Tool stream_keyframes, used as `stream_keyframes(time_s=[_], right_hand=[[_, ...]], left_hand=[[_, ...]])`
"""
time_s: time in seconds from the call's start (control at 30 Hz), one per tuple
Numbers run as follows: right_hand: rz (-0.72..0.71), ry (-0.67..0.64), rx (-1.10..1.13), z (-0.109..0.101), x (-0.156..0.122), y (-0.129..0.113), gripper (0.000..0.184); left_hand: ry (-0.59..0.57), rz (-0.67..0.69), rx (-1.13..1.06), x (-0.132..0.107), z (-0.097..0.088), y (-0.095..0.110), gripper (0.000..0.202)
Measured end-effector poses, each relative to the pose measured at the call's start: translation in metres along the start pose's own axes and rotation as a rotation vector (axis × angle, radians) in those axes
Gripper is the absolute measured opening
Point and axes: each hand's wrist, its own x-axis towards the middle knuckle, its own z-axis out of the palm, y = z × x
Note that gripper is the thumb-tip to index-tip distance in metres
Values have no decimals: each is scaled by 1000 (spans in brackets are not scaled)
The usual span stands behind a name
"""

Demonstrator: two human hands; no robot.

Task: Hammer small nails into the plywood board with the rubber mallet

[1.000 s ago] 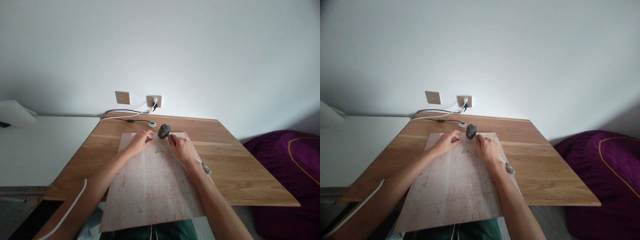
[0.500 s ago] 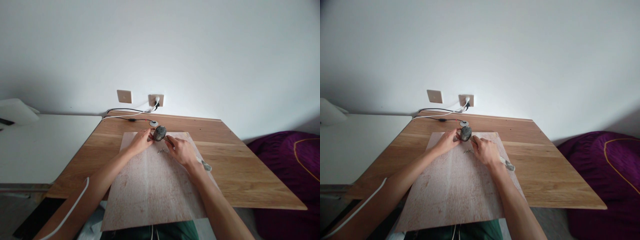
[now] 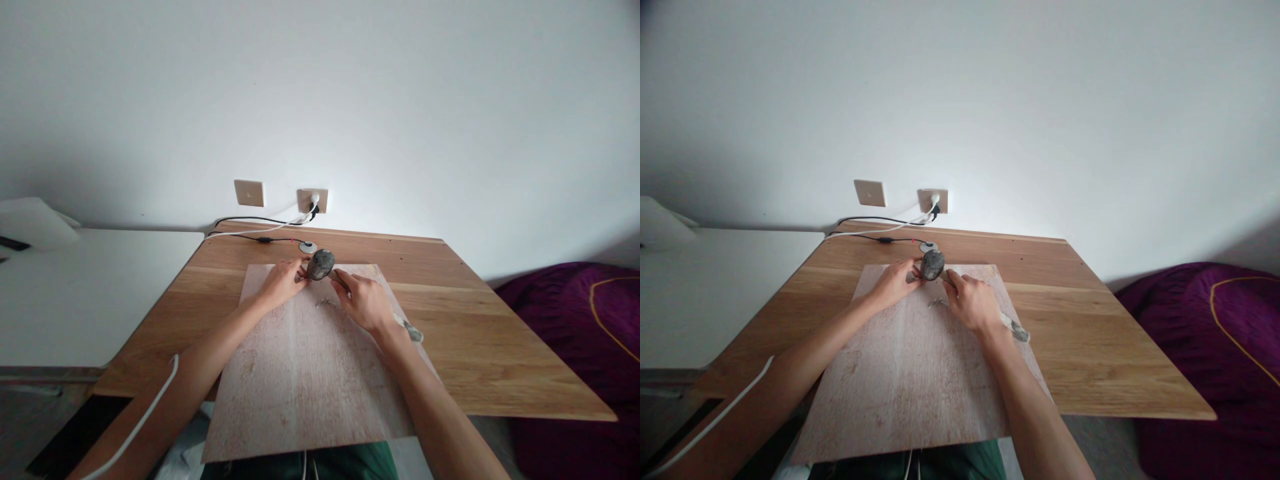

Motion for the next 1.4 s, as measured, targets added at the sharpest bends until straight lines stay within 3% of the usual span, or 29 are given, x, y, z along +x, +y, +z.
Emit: stream_keyframes(time_s=[0.57,0.83,1.07,1.4], right_hand=[[10,-9,2,-1,0,1,35],[-16,14,-39,-1,0,2,35],[-50,20,-56,2,-1,4,33],[-68,37,-64,-1,-2,5,33]], left_hand=[[5,-4,9,-1,-1,5,60],[-3,-22,4,0,1,4,53],[-18,-96,22,0,-1,7,59],[-48,-81,26,0,-4,10,59]])
